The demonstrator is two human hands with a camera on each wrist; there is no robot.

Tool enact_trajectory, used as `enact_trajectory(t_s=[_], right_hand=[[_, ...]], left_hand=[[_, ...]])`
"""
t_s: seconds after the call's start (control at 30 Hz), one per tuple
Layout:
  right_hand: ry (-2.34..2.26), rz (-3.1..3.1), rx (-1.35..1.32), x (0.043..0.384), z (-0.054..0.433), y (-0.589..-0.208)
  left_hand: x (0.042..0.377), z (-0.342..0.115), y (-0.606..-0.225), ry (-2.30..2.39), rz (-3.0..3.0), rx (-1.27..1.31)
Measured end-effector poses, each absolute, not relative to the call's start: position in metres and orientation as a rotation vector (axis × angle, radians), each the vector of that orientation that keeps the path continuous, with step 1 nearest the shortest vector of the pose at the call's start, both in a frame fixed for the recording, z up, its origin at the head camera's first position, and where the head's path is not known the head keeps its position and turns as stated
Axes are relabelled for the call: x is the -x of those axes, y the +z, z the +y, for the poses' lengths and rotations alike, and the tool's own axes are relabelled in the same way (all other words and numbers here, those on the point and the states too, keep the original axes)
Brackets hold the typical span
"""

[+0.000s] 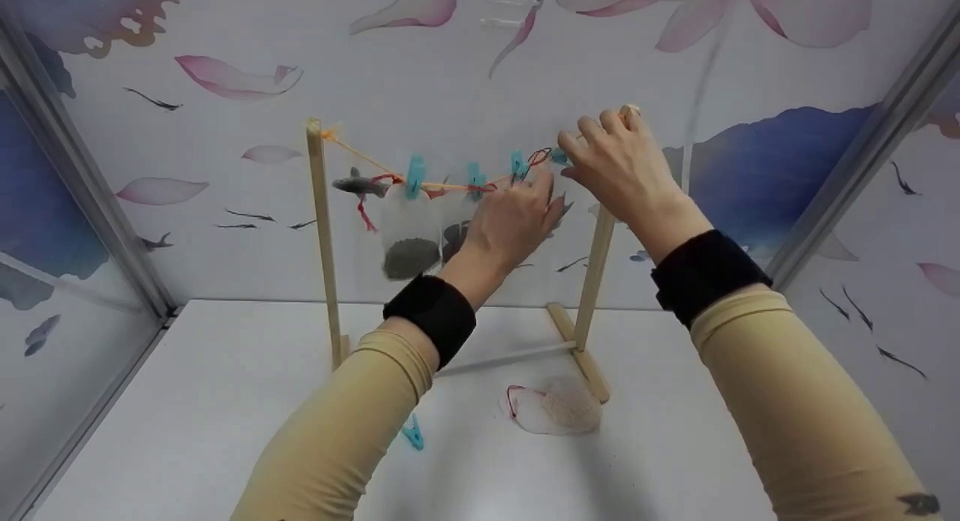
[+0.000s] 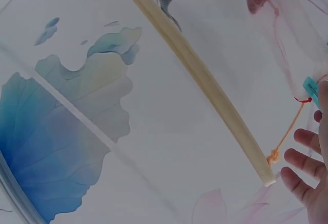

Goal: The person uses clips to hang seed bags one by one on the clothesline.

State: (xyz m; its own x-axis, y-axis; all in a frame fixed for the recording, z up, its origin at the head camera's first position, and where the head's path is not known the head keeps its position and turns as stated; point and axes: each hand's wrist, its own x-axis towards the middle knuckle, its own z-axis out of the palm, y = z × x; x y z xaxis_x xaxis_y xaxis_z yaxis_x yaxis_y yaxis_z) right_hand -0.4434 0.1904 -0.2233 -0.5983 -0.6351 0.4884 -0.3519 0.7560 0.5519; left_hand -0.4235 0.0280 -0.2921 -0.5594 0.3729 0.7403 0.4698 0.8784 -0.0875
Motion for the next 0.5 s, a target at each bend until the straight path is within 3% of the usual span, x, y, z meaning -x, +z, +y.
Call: enact_trajectory(t_s=[0.27, 0.5], right_hand=[[-0.449, -2.284, -0.677, 0.443, 0.197, -0.235], [-0.411, -2.239, -0.637, 0.442, 0.204, -0.253]], left_hand=[[0.415, 0.011, -0.338, -0.098, -2.21, 0.903], [0.412, -0.013, -0.389, -0.082, -2.553, 1.027]])
